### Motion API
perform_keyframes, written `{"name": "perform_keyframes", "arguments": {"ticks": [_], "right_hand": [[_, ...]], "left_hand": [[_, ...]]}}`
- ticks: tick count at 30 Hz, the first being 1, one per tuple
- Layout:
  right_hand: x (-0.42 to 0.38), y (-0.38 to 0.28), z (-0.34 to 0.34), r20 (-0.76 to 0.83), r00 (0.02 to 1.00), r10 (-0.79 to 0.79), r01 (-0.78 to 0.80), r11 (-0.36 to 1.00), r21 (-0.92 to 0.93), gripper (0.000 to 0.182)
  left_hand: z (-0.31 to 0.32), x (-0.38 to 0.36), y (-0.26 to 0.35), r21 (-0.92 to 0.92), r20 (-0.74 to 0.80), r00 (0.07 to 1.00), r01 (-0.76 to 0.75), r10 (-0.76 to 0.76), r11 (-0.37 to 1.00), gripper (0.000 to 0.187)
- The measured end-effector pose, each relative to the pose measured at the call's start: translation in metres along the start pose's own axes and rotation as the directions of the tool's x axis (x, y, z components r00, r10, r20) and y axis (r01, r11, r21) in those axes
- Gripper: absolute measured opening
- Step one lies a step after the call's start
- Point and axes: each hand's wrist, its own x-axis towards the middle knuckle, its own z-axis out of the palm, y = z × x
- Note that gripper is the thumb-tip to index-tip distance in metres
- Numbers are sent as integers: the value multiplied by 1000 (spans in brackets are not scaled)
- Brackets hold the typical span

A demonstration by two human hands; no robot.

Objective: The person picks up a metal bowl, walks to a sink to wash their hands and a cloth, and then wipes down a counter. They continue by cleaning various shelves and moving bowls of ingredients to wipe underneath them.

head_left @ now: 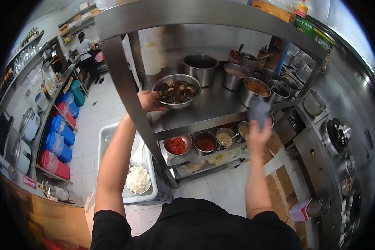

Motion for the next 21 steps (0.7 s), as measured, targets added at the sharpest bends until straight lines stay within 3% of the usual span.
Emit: {"name": "perform_keyframes", "arguments": {"ticks": [1, 2, 3, 4, 6, 7, 8, 10, 12, 14, 15, 16, 17, 20, 21], "right_hand": [[-29, 20, 33, 0, 981, -193, 191, 968, -163, 45], [-59, 7, 67, -16, 959, -283, 274, 940, -203, 44], [-85, -4, 90, 75, 927, -366, 374, 908, -189, 43], [-107, -24, 107, 202, 856, -476, 501, 859, -100, 56], [-119, -73, 127, 458, 685, -566, 622, 782, 36, 42], [-126, -97, 137, 569, 573, -589, 648, 751, 126, 37], [-124, -96, 150, 464, 592, -659, 704, 703, 100, 32], [-105, -75, 143, 482, 487, -728, 784, 608, 127, 30], [-91, -29, 126, 477, 534, -698, 798, 603, -10, 23], [-61, 26, 96, 352, 607, -713, 792, 578, -195, 26], [-45, 59, 74, 366, 655, -661, 755, 560, -341, 32], [-23, 83, 48, 370, 631, -681, 766, 473, -436, 35], [-6, 109, 25, 319, 687, -653, 707, 501, -499, 35], [37, 182, -52, 264, 906, -331, 417, 593, -689, 44], [46, 201, -80, 159, 973, -168, 230, 638, -735, 47]], "left_hand": [[3, 2, -1, 16, 18, 1000, -2, 2, 1000, 28], [6, 5, -1, 34, 38, 999, -9, 7, 999, 28], [8, 4, 0, 56, 91, 996, -16, 11, 998, 29], [11, 3, 0, 57, 116, 993, -17, 10, 998, 30], [15, 1, 0, 57, 163, 987, -14, 5, 998, 33], [14, -3, 3, 25, 205, 977, 63, -67, 998, 38], [9, -4, 1, 2, 198, 977, 78, -77, 997, 44], [0, -20, 9, 52, 21, 1000, 3, -4, 999, 44], [-35, -25, -6, -60, -77, 993, -96, 91, 994, 44], [-67, -52, -21, 16, -198, 965, -174, 174, 985, 38], [-93, -63, -34, -43, -181, 963, -209, 198, 977, 33], [-108, -75, -47, -101, -166, 961, -240, 221, 966, 28], [-102, -99, -47, -79, -242, 951, -216, 191, 973, 26], [-103, -152, -75, -95, -365, 914, -223, 175, 970, 22], [-102, -168, -87, -123, -407, 897, -238, 170, 963, 21]]}}
